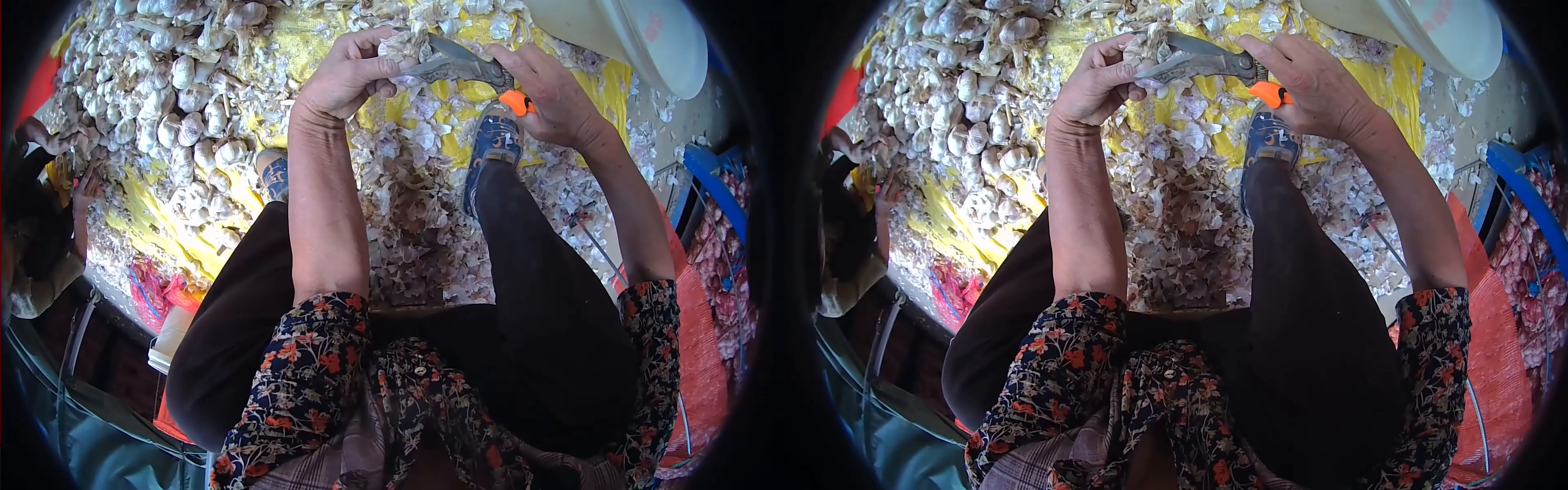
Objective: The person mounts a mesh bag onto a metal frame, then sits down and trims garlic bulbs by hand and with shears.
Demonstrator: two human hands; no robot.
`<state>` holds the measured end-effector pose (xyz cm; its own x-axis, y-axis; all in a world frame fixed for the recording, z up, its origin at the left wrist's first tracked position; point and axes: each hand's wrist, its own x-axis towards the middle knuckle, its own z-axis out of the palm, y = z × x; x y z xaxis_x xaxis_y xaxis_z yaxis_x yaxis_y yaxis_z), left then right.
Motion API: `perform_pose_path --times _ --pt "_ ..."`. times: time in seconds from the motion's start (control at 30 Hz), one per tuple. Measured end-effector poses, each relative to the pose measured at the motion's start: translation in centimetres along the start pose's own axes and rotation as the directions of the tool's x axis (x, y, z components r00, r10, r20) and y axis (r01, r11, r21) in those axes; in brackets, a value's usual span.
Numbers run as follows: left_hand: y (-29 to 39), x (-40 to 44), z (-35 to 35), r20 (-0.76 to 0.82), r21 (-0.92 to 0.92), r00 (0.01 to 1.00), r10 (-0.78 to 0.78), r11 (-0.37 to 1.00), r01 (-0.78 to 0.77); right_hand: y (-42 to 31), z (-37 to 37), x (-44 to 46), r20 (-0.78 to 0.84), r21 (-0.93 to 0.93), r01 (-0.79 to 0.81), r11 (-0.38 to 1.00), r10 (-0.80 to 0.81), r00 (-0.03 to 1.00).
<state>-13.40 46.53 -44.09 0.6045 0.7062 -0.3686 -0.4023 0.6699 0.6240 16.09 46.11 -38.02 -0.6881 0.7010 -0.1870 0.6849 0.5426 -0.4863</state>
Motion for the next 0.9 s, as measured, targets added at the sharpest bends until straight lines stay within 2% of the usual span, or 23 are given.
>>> perform_pose_path --times 0.07,0.13,0.17,0.23,0.33,0.37,0.43,0.5,0.53,0.6,0.63,0.7,0.73,0.77,0.8,0.83,0.87,0.9 --pt "0.0 0.1 -0.1 -0.018 0.001 1.0 0.012 1.0 -0.012 -0.5 0.2 -0.1 -0.004 0.047 -0.016 0.999 0.016 1.0" --pt "0.3 0.3 -0.3 0.022 0.17 1.0 0.003 0.985 -0.007 -0.6 0.3 -0.1 -0.01 0.092 -0.024 0.995 0.025 1.0" --pt "0.3 0.3 -0.3 0.021 0.171 1.0 0.004 0.985 -0.008 -0.6 0.7 -0.1 -0.011 0.125 -0.026 0.992 0.027 1.0" --pt "1.1 0.4 0.7 -0.069 0.329 0.996 -0.057 0.941 0.076 -0.6 1.2 -0.1 -0.012 0.157 -0.028 0.987 0.03 0.999" --pt "1.0 0.6 1.0 -0.139 0.397 0.988 -0.063 0.911 0.114 -0.9 1.6 -0.4 0.0 0.234 -0.057 0.971 0.058 0.998" --pt "0.9 0.7 1.0 -0.139 0.396 0.988 -0.062 0.911 0.112 -1.0 1.7 -0.5 0.038 0.196 -0.107 0.975 0.101 0.994" --pt "0.3 0.7 0.8 -0.169 0.274 0.984 -0.062 0.956 0.107 -1.1 2.1 -0.6 0.072 0.157 -0.159 0.975 0.149 0.986" --pt "-0.3 0.6 1.1 -0.199 0.223 0.98 -0.031 0.972 0.076 -1.3 2.4 -0.4 0.165 0.335 -0.309 0.89 0.268 0.949" --pt "-0.3 0.7 1.4 -0.231 0.172 0.973 0.001 0.984 0.04 -1.4 2.4 -0.4 0.161 0.332 -0.307 0.892 0.267 0.95" --pt "-0.2 0.8 2.0 -0.22 0.164 0.975 0.036 0.987 0.001 -1.7 2.6 -0.4 0.114 0.436 -0.438 0.786 0.435 0.893" --pt "-0.1 0.9 2.4 -0.21 0.152 0.976 0.063 0.988 -0.031 -1.2 3.1 0.1 0.109 0.432 -0.435 0.79 0.433 0.895" --pt "0.3 1.1 3.3 -0.191 0.19 0.977 0.098 0.98 -0.061 0.7 4.4 2.3 -0.092 0.169 -0.582 0.795 0.601 0.794" --pt "0.8 1.0 4.0 -0.193 0.174 0.977 0.087 0.983 -0.053 0.9 4.0 3.7 -0.084 0.037 -0.675 0.737 0.676 0.732" --pt "1.0 0.9 4.6 -0.197 0.156 0.978 0.072 0.987 -0.041 0.8 4.0 3.9 -0.088 0.04 -0.677 0.735 0.677 0.731" --pt "0.6 1.0 4.7 -0.231 0.169 0.967 0.109 0.983 -0.07 0.5 4.0 4.0 -0.252 -0.192 -0.614 0.765 0.567 0.785" --pt "0.4 1.2 4.6 -0.227 0.173 0.968 0.108 0.983 -0.069 0.3 4.0 4.3 -0.378 -0.422 -0.549 0.721 0.411 0.83" --pt "0.3 1.4 4.4 -0.289 0.13 0.951 0.108 0.989 -0.073 -0.1 3.9 4.5 -0.381 -0.423 -0.552 0.719 0.412 0.828" --pt "0.2 1.6 4.3 -0.352 0.082 0.93 0.108 0.993 -0.084 -1.1 3.2 4.9 -0.382 -0.073 -0.424 0.903 0.367 0.848"
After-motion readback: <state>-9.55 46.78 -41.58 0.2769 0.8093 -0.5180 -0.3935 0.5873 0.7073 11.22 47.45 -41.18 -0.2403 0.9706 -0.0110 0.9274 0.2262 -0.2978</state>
